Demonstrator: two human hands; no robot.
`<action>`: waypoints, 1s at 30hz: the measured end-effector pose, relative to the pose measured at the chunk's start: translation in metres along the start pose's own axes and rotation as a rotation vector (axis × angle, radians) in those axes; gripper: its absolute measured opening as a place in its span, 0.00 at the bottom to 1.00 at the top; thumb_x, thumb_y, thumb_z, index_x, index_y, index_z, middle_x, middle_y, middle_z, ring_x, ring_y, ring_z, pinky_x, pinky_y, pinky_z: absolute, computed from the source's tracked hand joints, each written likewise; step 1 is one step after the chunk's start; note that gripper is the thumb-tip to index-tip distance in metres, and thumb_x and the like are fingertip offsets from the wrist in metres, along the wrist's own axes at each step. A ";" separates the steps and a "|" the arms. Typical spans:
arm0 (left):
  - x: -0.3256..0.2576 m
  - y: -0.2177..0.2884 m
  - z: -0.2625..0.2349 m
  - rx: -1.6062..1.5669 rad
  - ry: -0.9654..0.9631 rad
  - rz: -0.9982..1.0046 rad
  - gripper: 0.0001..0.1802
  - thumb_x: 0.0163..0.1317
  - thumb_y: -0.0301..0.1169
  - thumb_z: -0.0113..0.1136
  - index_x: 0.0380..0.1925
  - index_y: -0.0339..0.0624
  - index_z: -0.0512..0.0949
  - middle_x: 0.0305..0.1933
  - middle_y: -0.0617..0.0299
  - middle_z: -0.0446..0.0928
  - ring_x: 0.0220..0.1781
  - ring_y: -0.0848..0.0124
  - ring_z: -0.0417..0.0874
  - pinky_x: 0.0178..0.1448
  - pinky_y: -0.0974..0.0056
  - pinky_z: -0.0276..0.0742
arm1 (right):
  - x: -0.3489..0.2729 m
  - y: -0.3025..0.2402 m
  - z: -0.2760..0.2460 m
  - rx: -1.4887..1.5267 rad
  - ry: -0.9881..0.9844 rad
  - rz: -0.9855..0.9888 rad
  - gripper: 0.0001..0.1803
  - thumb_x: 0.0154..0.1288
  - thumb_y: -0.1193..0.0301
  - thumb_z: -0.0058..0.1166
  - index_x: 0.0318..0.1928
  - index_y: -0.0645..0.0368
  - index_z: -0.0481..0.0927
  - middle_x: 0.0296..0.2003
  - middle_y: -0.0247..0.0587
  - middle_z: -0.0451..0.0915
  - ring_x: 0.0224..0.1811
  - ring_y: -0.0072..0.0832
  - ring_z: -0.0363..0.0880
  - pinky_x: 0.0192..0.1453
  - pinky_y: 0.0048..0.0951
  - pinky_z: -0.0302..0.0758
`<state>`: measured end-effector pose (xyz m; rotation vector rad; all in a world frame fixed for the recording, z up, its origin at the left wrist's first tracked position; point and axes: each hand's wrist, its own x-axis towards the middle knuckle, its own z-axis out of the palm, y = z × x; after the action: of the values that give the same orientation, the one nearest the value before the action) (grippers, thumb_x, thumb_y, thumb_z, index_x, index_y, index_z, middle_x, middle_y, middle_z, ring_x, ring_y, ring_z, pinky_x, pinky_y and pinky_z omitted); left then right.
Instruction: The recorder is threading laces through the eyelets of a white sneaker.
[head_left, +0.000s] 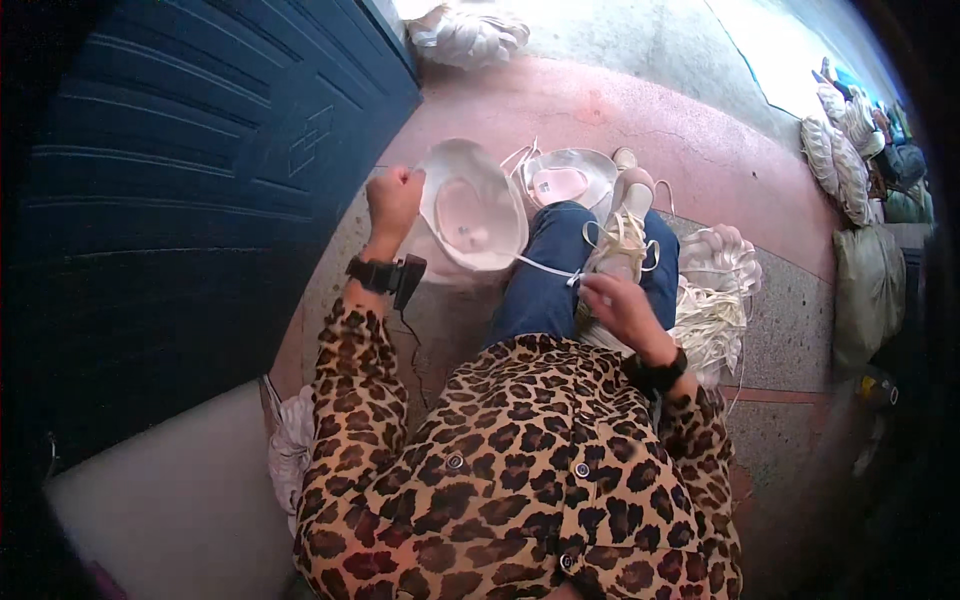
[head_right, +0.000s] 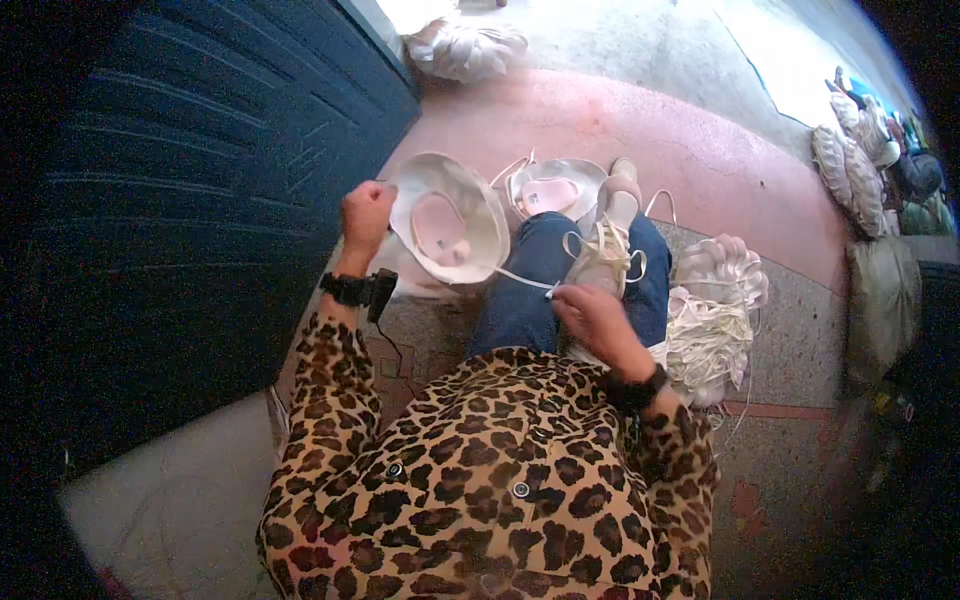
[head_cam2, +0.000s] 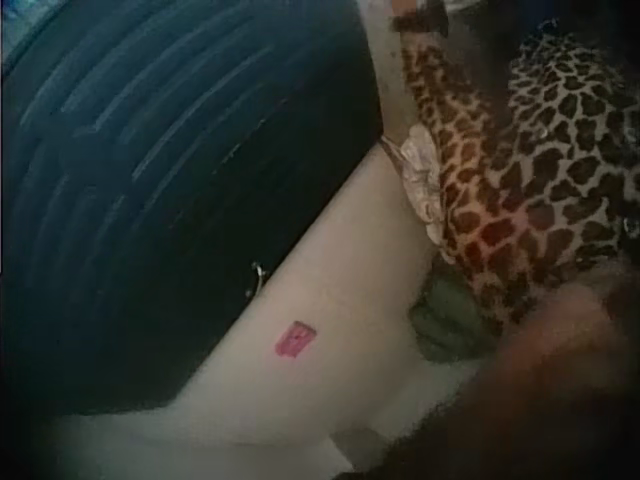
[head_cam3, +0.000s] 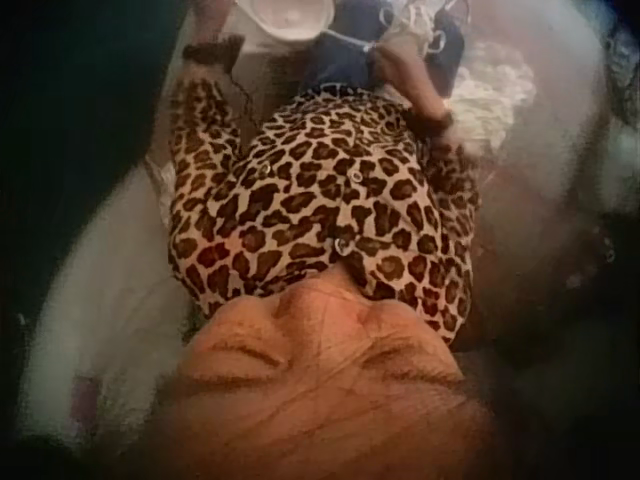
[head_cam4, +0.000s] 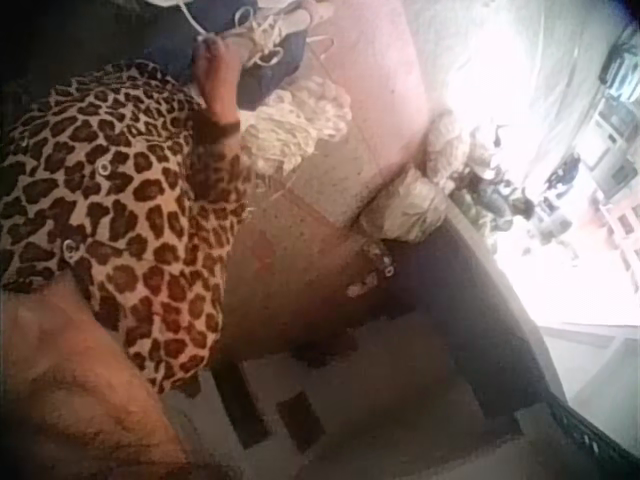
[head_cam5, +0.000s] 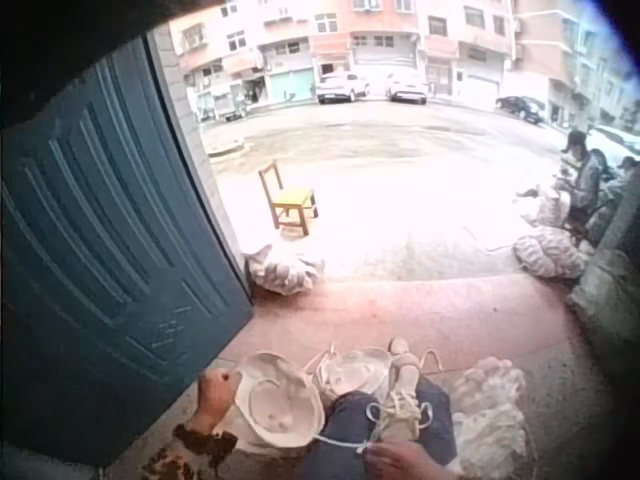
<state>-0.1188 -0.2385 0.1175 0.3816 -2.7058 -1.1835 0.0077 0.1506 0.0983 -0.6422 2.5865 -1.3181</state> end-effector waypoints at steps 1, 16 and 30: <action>-0.009 0.028 -0.013 0.002 0.020 0.040 0.14 0.62 0.33 0.64 0.27 0.30 0.82 0.20 0.63 0.79 0.24 0.78 0.77 0.30 0.67 0.75 | 0.021 -0.026 0.005 -0.026 -0.027 -0.050 0.18 0.66 0.65 0.62 0.52 0.60 0.78 0.41 0.52 0.80 0.45 0.49 0.80 0.49 0.43 0.76; -0.054 0.064 0.014 -0.411 -0.437 -0.074 0.11 0.74 0.29 0.52 0.48 0.33 0.78 0.45 0.59 0.82 0.47 0.73 0.82 0.55 0.68 0.77 | 0.063 -0.039 0.034 0.736 0.459 0.149 0.15 0.74 0.71 0.53 0.56 0.67 0.78 0.41 0.38 0.85 0.45 0.26 0.81 0.50 0.30 0.78; -0.107 0.080 0.085 -0.099 -0.719 0.011 0.19 0.69 0.30 0.53 0.57 0.34 0.75 0.52 0.49 0.82 0.53 0.63 0.82 0.56 0.59 0.76 | 0.033 -0.005 0.011 0.938 0.286 0.310 0.20 0.69 0.71 0.62 0.58 0.66 0.76 0.50 0.40 0.81 0.50 0.28 0.80 0.54 0.31 0.79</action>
<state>-0.0515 -0.0958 0.1146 -0.1074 -3.1844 -1.7037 -0.0163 0.1254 0.0968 0.1148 1.7564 -2.3150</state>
